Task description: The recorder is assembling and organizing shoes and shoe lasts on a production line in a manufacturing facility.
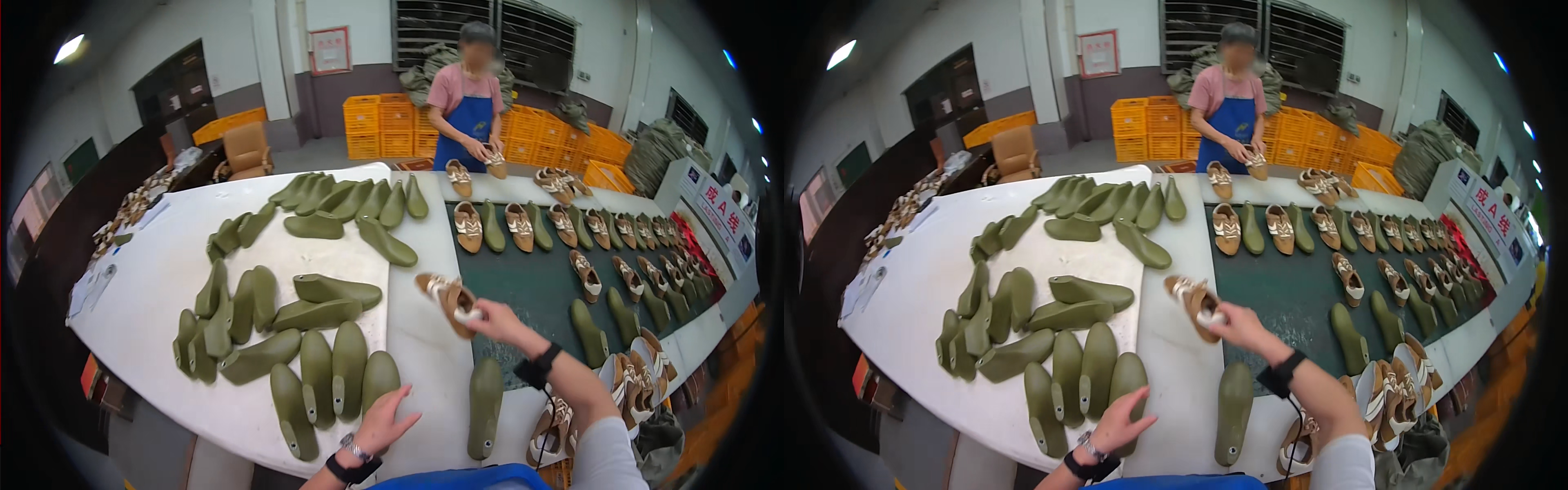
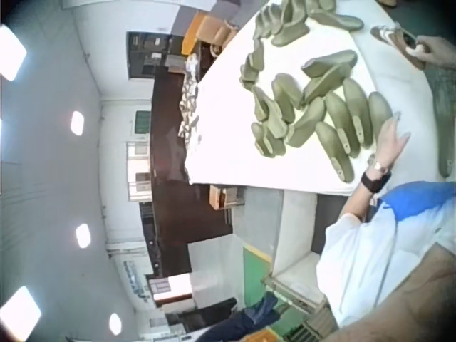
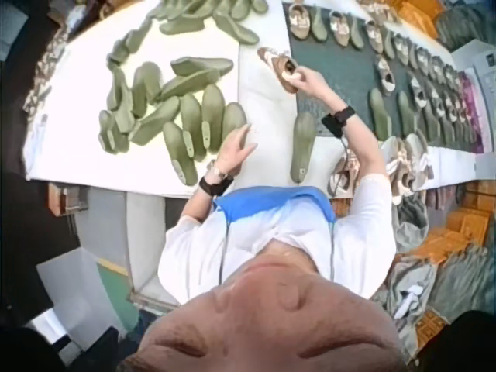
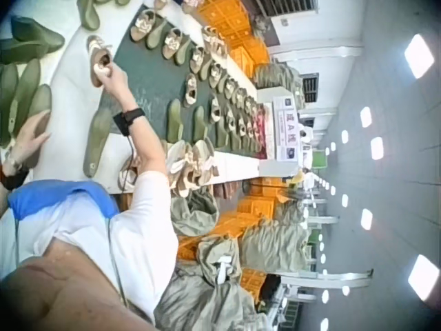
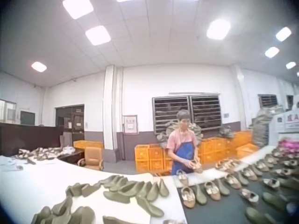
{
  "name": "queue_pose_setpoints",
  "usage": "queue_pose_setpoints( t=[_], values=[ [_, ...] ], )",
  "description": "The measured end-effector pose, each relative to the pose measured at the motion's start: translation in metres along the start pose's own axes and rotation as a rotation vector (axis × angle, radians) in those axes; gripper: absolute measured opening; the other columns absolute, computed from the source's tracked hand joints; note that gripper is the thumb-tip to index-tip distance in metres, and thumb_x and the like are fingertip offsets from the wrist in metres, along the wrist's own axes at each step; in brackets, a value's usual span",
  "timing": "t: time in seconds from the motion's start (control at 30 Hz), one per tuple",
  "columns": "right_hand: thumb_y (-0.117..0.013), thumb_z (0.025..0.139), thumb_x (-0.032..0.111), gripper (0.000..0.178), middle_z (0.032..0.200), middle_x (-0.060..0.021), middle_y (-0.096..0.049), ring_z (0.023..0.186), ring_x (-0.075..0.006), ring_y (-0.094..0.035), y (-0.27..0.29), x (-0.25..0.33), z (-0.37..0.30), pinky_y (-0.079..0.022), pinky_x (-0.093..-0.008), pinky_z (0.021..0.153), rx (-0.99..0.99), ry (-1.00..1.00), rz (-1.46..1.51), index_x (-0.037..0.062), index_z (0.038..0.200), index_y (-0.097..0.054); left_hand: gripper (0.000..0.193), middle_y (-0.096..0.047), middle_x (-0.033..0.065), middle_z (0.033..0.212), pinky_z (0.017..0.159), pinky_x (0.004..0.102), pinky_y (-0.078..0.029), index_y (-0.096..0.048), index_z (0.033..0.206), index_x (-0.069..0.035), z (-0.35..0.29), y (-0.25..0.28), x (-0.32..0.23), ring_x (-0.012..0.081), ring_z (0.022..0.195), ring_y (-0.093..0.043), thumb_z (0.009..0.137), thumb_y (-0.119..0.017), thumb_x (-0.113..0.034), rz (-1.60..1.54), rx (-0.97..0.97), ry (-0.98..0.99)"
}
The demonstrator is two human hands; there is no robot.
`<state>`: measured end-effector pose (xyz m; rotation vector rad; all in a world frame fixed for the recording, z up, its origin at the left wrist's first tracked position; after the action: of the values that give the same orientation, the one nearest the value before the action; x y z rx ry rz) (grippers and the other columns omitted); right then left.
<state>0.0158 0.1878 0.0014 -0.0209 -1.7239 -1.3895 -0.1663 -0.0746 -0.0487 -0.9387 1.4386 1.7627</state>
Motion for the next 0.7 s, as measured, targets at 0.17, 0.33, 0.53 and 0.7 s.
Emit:
queue_pose_setpoints(
  t=[0.17, 0.33, 0.53, 0.7],
  values=[
    [-0.066, 0.072, 0.031, 0.045, 0.097, -0.0183, -0.062, 0.091, -0.0319, -0.06, -0.013, -0.048, 0.144, -0.047, -0.0381, 0.081, -0.141, -0.207, -0.218, 0.0067, 0.108, -0.056, 0.055, -0.047, 0.0171, 0.117, 0.094, 0.0457, -0.034, -0.052, 0.113, -0.006, -0.036, -0.008, 0.045, 0.0392, 0.112, -0.041, 0.066, -0.071, -0.027, 0.521, -0.007, -0.026],
    [-0.062, 0.075, 0.02, 0.075, 0.105, -0.0207, -0.059, 0.094, -0.0279, -0.06, -0.051, -0.106, 0.203, -0.047, -0.0348, 0.08, -0.048, -0.143, 0.229, 0.0114, 0.138, -0.024, 0.039, -0.047, 0.0209, 0.117, 0.095, 0.0486, -0.034, -0.053, 0.109, 0.0, -0.038, -0.023, 0.056, 0.0425, 0.113, -0.039, 0.072, -0.063, -0.009, 0.417, -0.171, -0.062],
    [-0.054, 0.083, 0.017, 0.037, 0.082, -0.0083, -0.062, 0.075, -0.0158, -0.058, -0.029, -0.048, 0.037, -0.047, -0.0297, 0.069, 0.581, 0.114, 0.021, 0.0064, 0.118, -0.052, 0.047, -0.045, 0.0197, 0.119, 0.095, 0.0451, -0.035, -0.052, 0.111, -0.003, -0.042, -0.023, 0.073, 0.0401, 0.112, -0.041, 0.068, -0.067, -0.014, 0.421, -0.231, -0.014],
    [-0.056, 0.081, 0.024, 0.038, 0.092, -0.0132, -0.064, 0.084, -0.0259, -0.061, 0.015, -0.075, -0.159, -0.048, -0.0345, 0.075, 0.49, -0.11, 0.072, 0.0092, 0.115, -0.056, 0.052, -0.039, 0.0235, 0.125, 0.099, 0.0413, -0.031, -0.045, 0.116, 0.0, -0.041, -0.026, 0.09, 0.0384, 0.117, -0.038, 0.067, -0.063, -0.006, 0.05, -0.334, 0.235]
  ],
)
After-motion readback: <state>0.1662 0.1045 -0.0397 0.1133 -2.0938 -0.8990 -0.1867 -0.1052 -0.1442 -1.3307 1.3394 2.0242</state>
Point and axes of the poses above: each hand's wrist, its own z-axis towards the middle knuckle, its own y-axis out of the back of the hand, x = y × z, the point moved 1 cm from there along z, towards the middle knuckle
